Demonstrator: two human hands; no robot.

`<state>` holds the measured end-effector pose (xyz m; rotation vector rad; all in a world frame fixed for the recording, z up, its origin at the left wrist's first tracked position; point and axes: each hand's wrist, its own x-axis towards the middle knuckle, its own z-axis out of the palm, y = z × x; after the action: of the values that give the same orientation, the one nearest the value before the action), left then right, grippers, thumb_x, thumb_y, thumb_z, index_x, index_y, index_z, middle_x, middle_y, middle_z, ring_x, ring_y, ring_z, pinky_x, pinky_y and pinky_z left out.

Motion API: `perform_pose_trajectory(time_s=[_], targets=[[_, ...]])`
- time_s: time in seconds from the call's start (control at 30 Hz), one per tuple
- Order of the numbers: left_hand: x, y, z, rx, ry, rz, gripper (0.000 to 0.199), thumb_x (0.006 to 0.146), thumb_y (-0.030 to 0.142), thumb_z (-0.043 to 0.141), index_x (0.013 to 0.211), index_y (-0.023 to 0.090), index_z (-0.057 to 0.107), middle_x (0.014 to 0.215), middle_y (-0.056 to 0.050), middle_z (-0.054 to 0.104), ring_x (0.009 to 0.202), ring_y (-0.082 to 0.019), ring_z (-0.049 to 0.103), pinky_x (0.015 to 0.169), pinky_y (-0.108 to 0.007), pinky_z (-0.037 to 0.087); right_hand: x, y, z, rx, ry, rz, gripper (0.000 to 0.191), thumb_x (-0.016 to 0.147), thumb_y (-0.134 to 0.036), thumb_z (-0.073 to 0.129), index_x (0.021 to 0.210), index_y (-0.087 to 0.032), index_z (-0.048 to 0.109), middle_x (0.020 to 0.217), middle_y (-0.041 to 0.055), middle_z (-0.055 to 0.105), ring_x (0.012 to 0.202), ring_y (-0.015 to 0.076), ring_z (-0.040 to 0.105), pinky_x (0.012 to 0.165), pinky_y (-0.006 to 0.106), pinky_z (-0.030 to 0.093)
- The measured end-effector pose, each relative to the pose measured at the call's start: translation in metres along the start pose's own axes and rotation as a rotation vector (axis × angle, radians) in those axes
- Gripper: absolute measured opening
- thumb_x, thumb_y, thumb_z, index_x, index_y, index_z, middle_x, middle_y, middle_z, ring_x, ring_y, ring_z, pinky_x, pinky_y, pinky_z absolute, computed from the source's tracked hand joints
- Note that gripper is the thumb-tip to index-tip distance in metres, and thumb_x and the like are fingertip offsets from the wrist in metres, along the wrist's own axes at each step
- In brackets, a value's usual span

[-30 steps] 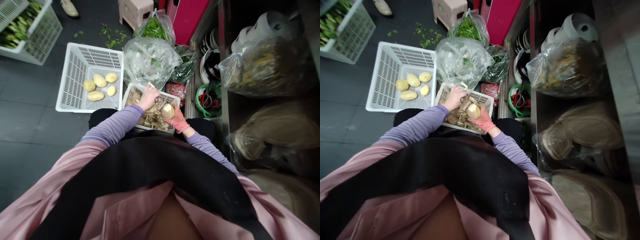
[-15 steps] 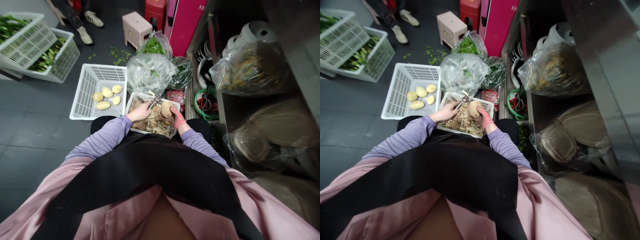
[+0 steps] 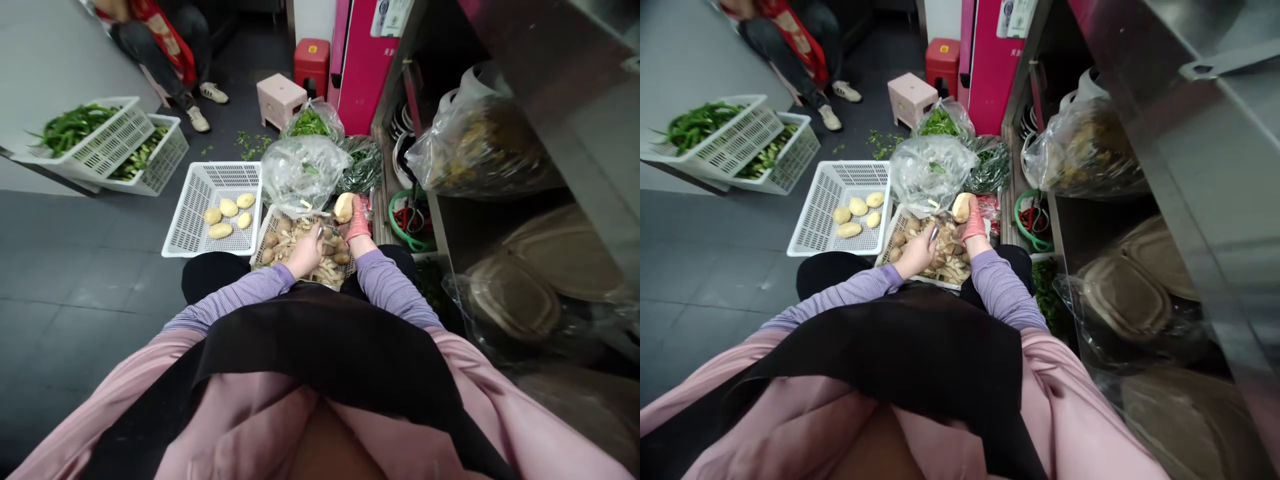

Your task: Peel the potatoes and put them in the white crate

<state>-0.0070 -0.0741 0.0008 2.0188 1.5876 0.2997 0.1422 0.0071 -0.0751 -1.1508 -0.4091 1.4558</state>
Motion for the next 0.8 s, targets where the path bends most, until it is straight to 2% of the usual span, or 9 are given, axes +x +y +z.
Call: perform_pose_trajectory(time_s=[0.1,0.17,0.3,0.37,0.5,0.57,0.63,0.73,0.8], targets=[[0.041,0.009,-0.028,0.018,0.049,0.010,0.059,0.100,0.014,0.047,0.159,0.010,0.049,0.133,-0.019,0.074,0.126,-0.030,0.071,0.110,-0.038,0.054,0.005,-0.001,0.003,0.073,0.000,0.042,0.076,0.075,-0.087,0.064,0.118,-0.023,0.069,0.095,0.0043,0.079,0.095,0.0249,0.076,0.086,0.043,0.067],[0.050,0.016,-0.029,0.027,0.025,0.007,0.057,0.099,0.012,0.048,0.156,0.009,0.052,0.133,-0.019,0.075,0.126,-0.030,0.071,0.110,-0.038,0.054,0.005,0.000,0.006,0.067,-0.012,0.063,0.073,0.078,-0.085,0.061,0.115,-0.023,0.069,0.094,0.0037,0.078,0.094,0.0239,0.075,0.087,0.041,0.066],[0.012,0.017,0.001,0.013,-0.066,0.000,0.060,0.100,0.013,0.046,0.159,0.009,0.047,0.131,-0.020,0.075,0.120,-0.029,0.074,0.109,-0.039,0.055,0.006,-0.004,0.007,-0.014,0.063,0.090,0.075,0.084,-0.088,0.051,0.111,-0.021,0.070,0.087,0.0065,0.076,0.090,0.0252,0.074,0.084,0.042,0.065],[-0.001,0.013,0.006,0.001,-0.097,-0.003,0.060,0.100,0.015,0.048,0.159,0.011,0.048,0.132,-0.019,0.075,0.120,-0.029,0.074,0.108,-0.039,0.056,0.006,-0.007,0.008,0.006,0.105,0.094,0.074,0.088,-0.086,0.045,0.111,-0.021,0.069,0.088,0.0072,0.076,0.091,0.0257,0.074,0.083,0.043,0.065],[0.028,0.013,-0.013,0.002,0.046,0.001,0.061,0.100,0.015,0.049,0.162,0.010,0.046,0.133,-0.020,0.074,0.125,-0.032,0.072,0.111,-0.041,0.054,0.007,-0.008,0.013,0.166,0.109,0.110,0.057,0.096,-0.072,0.045,0.113,-0.023,0.069,0.092,0.0044,0.077,0.099,0.0236,0.075,0.087,0.042,0.067],[0.042,0.019,-0.014,0.019,0.034,-0.006,0.062,0.099,0.012,0.050,0.161,0.007,0.044,0.130,-0.021,0.075,0.123,-0.032,0.072,0.110,-0.040,0.054,0.012,-0.006,0.013,0.195,0.143,0.092,0.053,0.095,-0.068,0.045,0.113,-0.024,0.069,0.095,0.0041,0.077,0.101,0.0229,0.076,0.089,0.041,0.067],[0.037,0.024,-0.002,0.020,-0.020,-0.014,0.061,0.098,0.010,0.050,0.160,0.008,0.045,0.126,-0.021,0.076,0.118,-0.030,0.074,0.106,-0.038,0.055,0.019,-0.003,0.010,0.155,0.230,0.050,0.054,0.092,-0.070,0.045,0.112,-0.025,0.068,0.096,0.0044,0.076,0.101,0.0231,0.075,0.088,0.042,0.067],[0.012,0.021,0.020,-0.002,-0.095,-0.042,0.057,0.099,0.013,0.047,0.156,0.011,0.050,0.120,-0.019,0.078,0.109,-0.029,0.077,0.100,-0.039,0.059,0.029,-0.001,0.002,0.091,0.398,0.008,0.055,0.086,-0.073,0.047,0.111,-0.027,0.066,0.094,0.0036,0.075,0.100,0.0236,0.075,0.086,0.043,0.067],[0.007,0.013,0.017,-0.015,-0.044,-0.064,0.056,0.100,0.015,0.047,0.156,0.012,0.051,0.118,-0.018,0.079,0.110,-0.030,0.077,0.100,-0.041,0.060,0.030,-0.003,-0.002,0.154,0.377,0.018,0.050,0.087,-0.069,0.050,0.111,-0.028,0.065,0.092,0.0020,0.076,0.099,0.0232,0.075,0.086,0.042,0.067]])
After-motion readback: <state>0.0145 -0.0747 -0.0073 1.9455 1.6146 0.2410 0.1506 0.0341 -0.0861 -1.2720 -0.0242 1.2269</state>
